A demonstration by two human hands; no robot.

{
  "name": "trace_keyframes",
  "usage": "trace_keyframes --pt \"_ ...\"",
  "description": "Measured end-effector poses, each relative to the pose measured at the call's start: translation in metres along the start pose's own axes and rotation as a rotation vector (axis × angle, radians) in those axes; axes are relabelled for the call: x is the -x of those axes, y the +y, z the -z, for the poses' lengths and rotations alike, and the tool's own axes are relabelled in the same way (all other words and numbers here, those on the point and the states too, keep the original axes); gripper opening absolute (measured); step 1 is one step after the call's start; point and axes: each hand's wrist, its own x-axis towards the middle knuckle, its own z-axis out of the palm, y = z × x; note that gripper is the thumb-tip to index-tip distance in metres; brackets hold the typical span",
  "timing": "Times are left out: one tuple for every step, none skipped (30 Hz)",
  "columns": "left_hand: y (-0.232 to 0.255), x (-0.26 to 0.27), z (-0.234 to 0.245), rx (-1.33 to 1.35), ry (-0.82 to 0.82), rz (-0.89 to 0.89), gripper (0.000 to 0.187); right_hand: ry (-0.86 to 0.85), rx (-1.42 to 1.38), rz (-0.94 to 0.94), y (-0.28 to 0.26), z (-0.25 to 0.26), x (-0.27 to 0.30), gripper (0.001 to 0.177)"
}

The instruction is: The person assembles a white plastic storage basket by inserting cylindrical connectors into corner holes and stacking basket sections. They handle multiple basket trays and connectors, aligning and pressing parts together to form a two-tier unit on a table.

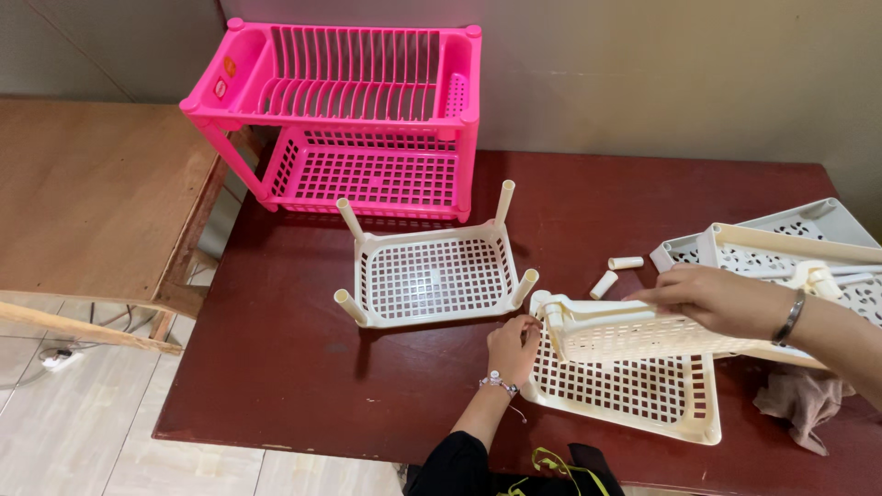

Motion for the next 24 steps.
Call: trace_keyframes --pt "0.001 0.001 0.003 0.032 0.011 -0.007 0.018 -0.011 -0.008 -0.043 0.002 0.004 0.0 0.046" --pt "0.002 0.002 0.005 0.064 0.023 -0.015 0.018 -0.02 -0.015 -0.086 0.004 0.007 0.0 0.047" --pt "0.002 0.003 0.007 0.103 0.032 -0.006 0.018 -0.011 -0.027 -0.104 0.006 0.01 -0.001 0.048" --pt "0.004 0.003 0.009 0.142 0.043 0.003 0.018 -0.001 -0.038 -0.122 0.007 0.014 0.0 0.049" --pt "0.006 0.004 0.012 0.18 0.053 0.012 0.019 0.01 -0.05 -0.139 0.009 0.017 -0.001 0.05" --pt "0.009 0.004 0.014 0.208 0.041 0.023 0.019 0.036 -0.058 -0.111 0.012 0.021 0.0 0.05" --pt "0.012 0.005 0.017 0.237 0.029 0.033 0.02 0.062 -0.066 -0.082 0.016 0.026 0.001 0.05" --pt "0.016 0.006 0.021 0.264 0.016 0.043 0.021 0.089 -0.075 -0.054 0.018 0.029 -0.001 0.049" --pt "0.021 0.007 0.027 0.326 -0.01 0.059 0.024 0.098 -0.055 -0.102 0.02 0.033 -0.001 0.049" --pt "0.028 0.008 0.033 0.389 -0.036 0.076 0.027 0.108 -0.035 -0.15 0.024 0.04 0.005 0.049" --pt "0.036 0.007 0.04 0.452 -0.063 0.092 0.029 0.12 -0.015 -0.198 0.025 0.045 0.007 0.049" --pt "0.046 0.007 0.048 0.479 -0.063 0.051 0.034 0.164 0.035 -0.135 0.024 0.051 0.009 0.048" --pt "0.057 0.005 0.058 0.505 -0.063 0.011 0.039 0.21 0.086 -0.074 0.023 0.061 0.014 0.048" --pt "0.067 0.005 0.068 0.53 -0.062 -0.03 0.045 0.259 0.135 -0.015 0.016 0.066 0.015 0.049" --pt "0.077 0.002 0.081 0.596 -0.045 -0.036 0.051 0.326 0.117 0.066 0.006 0.07 0.017 0.05" --pt "0.087 -0.003 0.094 0.662 -0.03 -0.044 0.057 0.394 0.098 0.145 -0.005 0.075 0.024 0.051" --pt "0.097 -0.008 0.108 0.729 -0.015 -0.052 0.063 0.46 0.079 0.223 -0.019 0.079 0.027 0.052" --pt "0.105 -0.013 0.124 0.762 0.001 -0.003 0.065 0.491 0.148 0.237 -0.036 0.082 0.027 0.054" --pt "0.111 -0.017 0.143 0.794 0.017 0.046 0.068 0.52 0.217 0.25 -0.055 0.083 0.026 0.056" --pt "0.114 -0.022 0.165 0.824 0.034 0.098 0.072 0.549 0.282 0.266 -0.076 0.082 0.02 0.059" --pt "0.116 -0.027 0.187 0.87 0.026 0.137 0.072 0.619 0.303 0.278 -0.098 0.078 0.013 0.059" --pt "0.116 -0.032 0.207 0.916 0.019 0.174 0.071 0.69 0.326 0.293 -0.12 0.072 0.007 0.06" --pt "0.115 -0.036 0.224 0.963 0.013 0.21 0.071 0.761 0.348 0.307 -0.138 0.067 0.002 0.06" --pt "0.113 -0.04 0.237 0.924 0.007 0.187 0.067 0.838 0.338 0.392 -0.155 0.061 -0.008 0.06"
